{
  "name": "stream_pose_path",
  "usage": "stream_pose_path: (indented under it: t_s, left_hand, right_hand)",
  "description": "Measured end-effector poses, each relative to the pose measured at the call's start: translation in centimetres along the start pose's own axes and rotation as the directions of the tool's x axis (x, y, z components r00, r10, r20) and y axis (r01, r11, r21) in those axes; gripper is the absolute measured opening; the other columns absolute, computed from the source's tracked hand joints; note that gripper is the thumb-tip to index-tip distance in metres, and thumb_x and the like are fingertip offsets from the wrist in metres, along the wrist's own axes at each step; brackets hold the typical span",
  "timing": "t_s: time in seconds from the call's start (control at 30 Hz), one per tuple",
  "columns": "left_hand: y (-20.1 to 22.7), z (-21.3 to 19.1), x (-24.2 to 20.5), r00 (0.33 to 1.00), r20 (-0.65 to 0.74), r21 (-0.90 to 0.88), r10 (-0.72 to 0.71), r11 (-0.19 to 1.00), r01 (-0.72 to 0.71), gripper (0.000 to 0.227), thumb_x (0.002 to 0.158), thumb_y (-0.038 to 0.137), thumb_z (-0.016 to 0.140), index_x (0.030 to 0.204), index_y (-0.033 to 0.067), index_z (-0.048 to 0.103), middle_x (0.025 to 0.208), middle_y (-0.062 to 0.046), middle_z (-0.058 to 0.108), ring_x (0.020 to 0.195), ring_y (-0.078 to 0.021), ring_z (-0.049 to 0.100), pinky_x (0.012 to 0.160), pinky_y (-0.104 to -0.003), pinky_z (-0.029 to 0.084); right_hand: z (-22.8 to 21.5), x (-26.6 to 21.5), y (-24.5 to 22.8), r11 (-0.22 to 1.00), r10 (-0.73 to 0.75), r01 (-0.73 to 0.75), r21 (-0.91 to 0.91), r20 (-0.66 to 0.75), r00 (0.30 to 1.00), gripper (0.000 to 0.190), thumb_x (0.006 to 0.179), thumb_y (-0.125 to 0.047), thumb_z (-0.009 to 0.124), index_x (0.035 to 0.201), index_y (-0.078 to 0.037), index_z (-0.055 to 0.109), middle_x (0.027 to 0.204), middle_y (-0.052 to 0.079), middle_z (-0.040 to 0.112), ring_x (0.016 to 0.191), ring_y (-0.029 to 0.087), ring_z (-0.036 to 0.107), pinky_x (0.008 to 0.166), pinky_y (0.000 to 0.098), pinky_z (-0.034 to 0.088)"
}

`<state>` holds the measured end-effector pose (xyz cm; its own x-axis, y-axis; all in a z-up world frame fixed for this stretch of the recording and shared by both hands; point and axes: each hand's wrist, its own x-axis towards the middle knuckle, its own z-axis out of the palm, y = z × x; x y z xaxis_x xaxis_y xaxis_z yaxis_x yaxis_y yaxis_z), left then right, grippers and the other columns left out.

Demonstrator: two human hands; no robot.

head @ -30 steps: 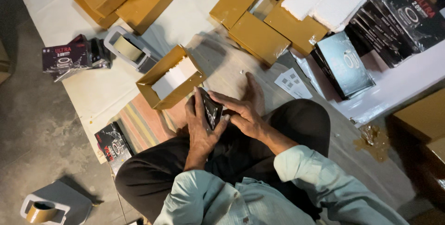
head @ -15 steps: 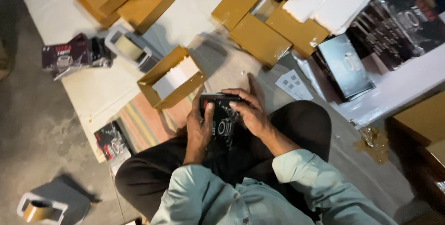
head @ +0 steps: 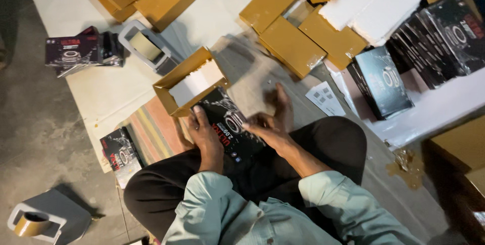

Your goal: The person places a smartwatch and its accessories into a product box, closes the box, and then places it into a larger cardboard shipping box. They then seal the shipping box using a tape dispenser.

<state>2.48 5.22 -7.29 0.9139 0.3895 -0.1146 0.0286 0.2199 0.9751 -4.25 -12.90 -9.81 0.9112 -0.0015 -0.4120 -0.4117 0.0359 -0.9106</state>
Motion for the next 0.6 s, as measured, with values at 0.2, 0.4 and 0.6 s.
stream_pose_path:
  t_s: [0.2, 0.4, 0.6]
  left_hand:
    - [1.7, -4.2, -0.7, 0.984, 0.023, -0.217, -0.176, 0.96, 0.176, 0.054, 0.096, 0.019, 0.07, 0.143, 0.0236, 0.044, 0.11, -0.006, 0.074, 0.091, -0.0164, 0.072, 0.061, -0.033, 0.056]
    - [1.6, -7.4, -2.7, 0.926, 0.142, -0.295, -0.349, 0.878, 0.376, 0.029, 0.092, 0.015, 0.073, 0.115, 0.0005, 0.062, 0.091, -0.007, 0.076, 0.073, -0.0199, 0.074, 0.066, -0.038, 0.064]
    - [1.0, -6.6, -1.1, 0.945, 0.059, -0.415, -0.322, 0.853, 0.317, 0.023, 0.096, 0.016, 0.075, 0.104, 0.0086, 0.055, 0.083, -0.004, 0.064, 0.07, -0.0175, 0.067, 0.069, -0.049, 0.07]
  right_hand:
    - [-0.4, -0.3, -0.4, 0.991, 0.121, -0.125, 0.038, 0.088, 0.989, 0.044, 0.086, -0.039, 0.079, 0.106, 0.0, 0.071, 0.09, 0.011, 0.071, 0.078, 0.021, 0.065, 0.059, 0.0303, 0.052]
    - [-0.4, -1.2, -3.8, 0.906, -0.099, 0.169, 0.387, -0.193, 0.976, 0.072, 0.08, -0.023, 0.08, 0.141, -0.007, 0.045, 0.134, 0.004, 0.045, 0.1, 0.014, 0.07, 0.07, 0.037, 0.068]
    - [0.9, -1.0, -7.6, 0.927, -0.274, 0.299, 0.226, -0.138, 0.952, 0.036, 0.089, -0.004, 0.076, 0.119, 0.014, 0.065, 0.138, 0.006, 0.041, 0.085, 0.024, 0.073, 0.053, 0.0364, 0.067]
